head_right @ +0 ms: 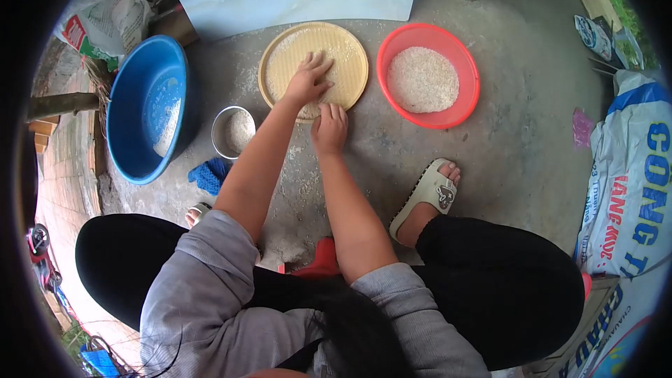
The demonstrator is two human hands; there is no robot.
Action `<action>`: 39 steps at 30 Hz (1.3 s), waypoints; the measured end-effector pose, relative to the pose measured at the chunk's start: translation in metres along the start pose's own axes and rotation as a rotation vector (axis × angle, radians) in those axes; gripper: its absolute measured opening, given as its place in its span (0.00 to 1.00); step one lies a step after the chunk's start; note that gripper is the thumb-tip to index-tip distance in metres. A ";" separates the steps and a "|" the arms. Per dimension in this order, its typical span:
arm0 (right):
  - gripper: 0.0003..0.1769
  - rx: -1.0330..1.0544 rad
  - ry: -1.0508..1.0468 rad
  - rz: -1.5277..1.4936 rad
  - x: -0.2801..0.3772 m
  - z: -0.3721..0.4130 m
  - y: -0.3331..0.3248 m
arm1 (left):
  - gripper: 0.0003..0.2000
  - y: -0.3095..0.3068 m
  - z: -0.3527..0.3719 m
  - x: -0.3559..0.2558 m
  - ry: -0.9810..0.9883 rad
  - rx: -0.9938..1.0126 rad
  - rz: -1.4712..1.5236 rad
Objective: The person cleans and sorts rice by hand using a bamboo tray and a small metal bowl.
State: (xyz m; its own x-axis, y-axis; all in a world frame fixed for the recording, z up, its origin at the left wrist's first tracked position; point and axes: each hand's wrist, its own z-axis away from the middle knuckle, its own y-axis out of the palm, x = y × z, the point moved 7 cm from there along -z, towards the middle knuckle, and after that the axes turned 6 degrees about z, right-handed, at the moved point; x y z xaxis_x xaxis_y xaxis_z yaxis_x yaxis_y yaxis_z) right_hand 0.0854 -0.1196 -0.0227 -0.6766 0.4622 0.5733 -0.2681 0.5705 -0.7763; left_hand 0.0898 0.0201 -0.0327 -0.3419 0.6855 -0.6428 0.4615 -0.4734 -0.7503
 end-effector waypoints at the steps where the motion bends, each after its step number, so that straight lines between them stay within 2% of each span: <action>1: 0.13 -0.010 -0.015 0.007 0.001 0.000 -0.001 | 0.29 0.000 -0.001 -0.003 0.039 0.076 -0.011; 2: 0.13 -0.023 -0.031 0.011 0.003 -0.001 -0.002 | 0.29 0.000 0.000 -0.001 0.035 0.077 -0.013; 4: 0.12 -0.022 -0.034 0.010 0.002 -0.001 0.002 | 0.19 -0.005 0.004 -0.002 0.141 -0.026 0.149; 5: 0.12 -0.024 -0.037 0.014 0.001 -0.002 0.004 | 0.19 -0.002 0.008 -0.002 0.141 -0.029 0.145; 7: 0.12 -0.040 -0.020 0.035 0.004 -0.004 0.003 | 0.10 -0.003 0.021 0.000 -0.018 -0.144 0.182; 10: 0.12 -0.064 0.016 0.049 0.007 -0.002 0.001 | 0.07 -0.010 0.041 -0.012 -0.055 -0.252 0.088; 12: 0.11 -0.075 0.016 0.036 0.007 -0.004 0.002 | 0.06 -0.014 0.046 -0.009 -0.097 -0.244 0.092; 14: 0.09 -0.172 0.074 -0.062 0.004 -0.007 0.000 | 0.05 -0.014 0.046 0.003 -0.140 -0.166 0.064; 16: 0.08 -0.201 0.091 -0.080 0.007 -0.017 0.003 | 0.05 -0.037 0.053 0.002 -0.194 -0.180 0.065; 18: 0.09 -0.162 0.447 -0.247 -0.009 -0.020 0.012 | 0.06 -0.048 0.074 0.029 -0.608 -0.202 0.508; 19: 0.15 0.042 0.614 -0.410 -0.016 -0.022 0.027 | 0.07 -0.055 0.079 0.035 -0.607 -0.261 0.712; 20: 0.15 0.045 0.601 -0.419 -0.010 -0.030 0.027 | 0.07 -0.062 0.082 0.036 -0.603 -0.275 0.706; 22: 0.22 0.408 1.075 -1.206 0.009 -0.017 0.071 | 0.06 -0.080 0.084 0.029 -0.522 -0.297 0.968; 23: 0.26 0.532 1.154 -1.386 0.023 -0.013 0.077 | 0.06 -0.091 0.082 0.024 -0.480 -0.282 0.932; 24: 0.26 0.544 1.144 -1.391 0.037 -0.012 0.072 | 0.06 -0.104 0.083 0.020 -0.477 -0.295 0.924; 26: 0.22 0.602 1.087 -1.627 0.073 -0.013 0.066 | 0.07 -0.115 0.080 -0.001 -0.495 0.042 0.745; 27: 0.20 0.573 0.973 -1.722 0.088 -0.018 0.058 | 0.08 -0.129 0.079 -0.017 -0.347 0.088 0.526; 28: 0.20 0.586 0.970 -1.723 0.092 -0.014 0.063 | 0.08 -0.140 0.080 -0.022 -0.352 0.078 0.522; 30: 0.15 0.528 1.026 -1.898 0.102 -0.010 0.071 | 0.10 -0.148 0.080 -0.031 -0.270 0.315 0.158; 32: 0.13 0.581 1.063 -1.803 0.110 -0.004 0.077 | 0.12 -0.165 0.084 -0.030 -0.251 0.318 0.103; 34: 0.11 0.630 1.097 -1.708 0.117 0.001 0.088 | 0.12 -0.190 0.091 -0.028 -0.245 0.214 0.159; 36: 0.09 0.615 1.098 -1.417 0.119 0.006 0.093 | 0.13 -0.217 0.100 -0.019 -0.257 0.099 0.150; 37: 0.10 0.569 0.958 -1.339 0.127 0.003 0.090 | 0.13 -0.230 0.106 -0.012 -0.296 0.039 0.158; 38: 0.10 0.578 0.954 -1.336 0.136 0.006 0.092 | 0.14 -0.240 0.112 -0.004 -0.337 -0.021 0.168; 39: 0.10 0.606 0.692 -1.219 0.152 0.000 0.088 | 0.15 -0.252 0.118 0.000 -0.389 -0.066 0.163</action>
State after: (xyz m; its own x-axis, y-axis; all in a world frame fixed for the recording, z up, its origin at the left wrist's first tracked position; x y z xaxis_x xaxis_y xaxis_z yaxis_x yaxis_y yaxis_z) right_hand -0.0410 0.0010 -0.0038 0.5541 0.2460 0.7953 -0.7552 0.5505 0.3559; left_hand -0.1236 0.0741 0.1378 -0.5375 0.3391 -0.7721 0.5824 -0.5128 -0.6307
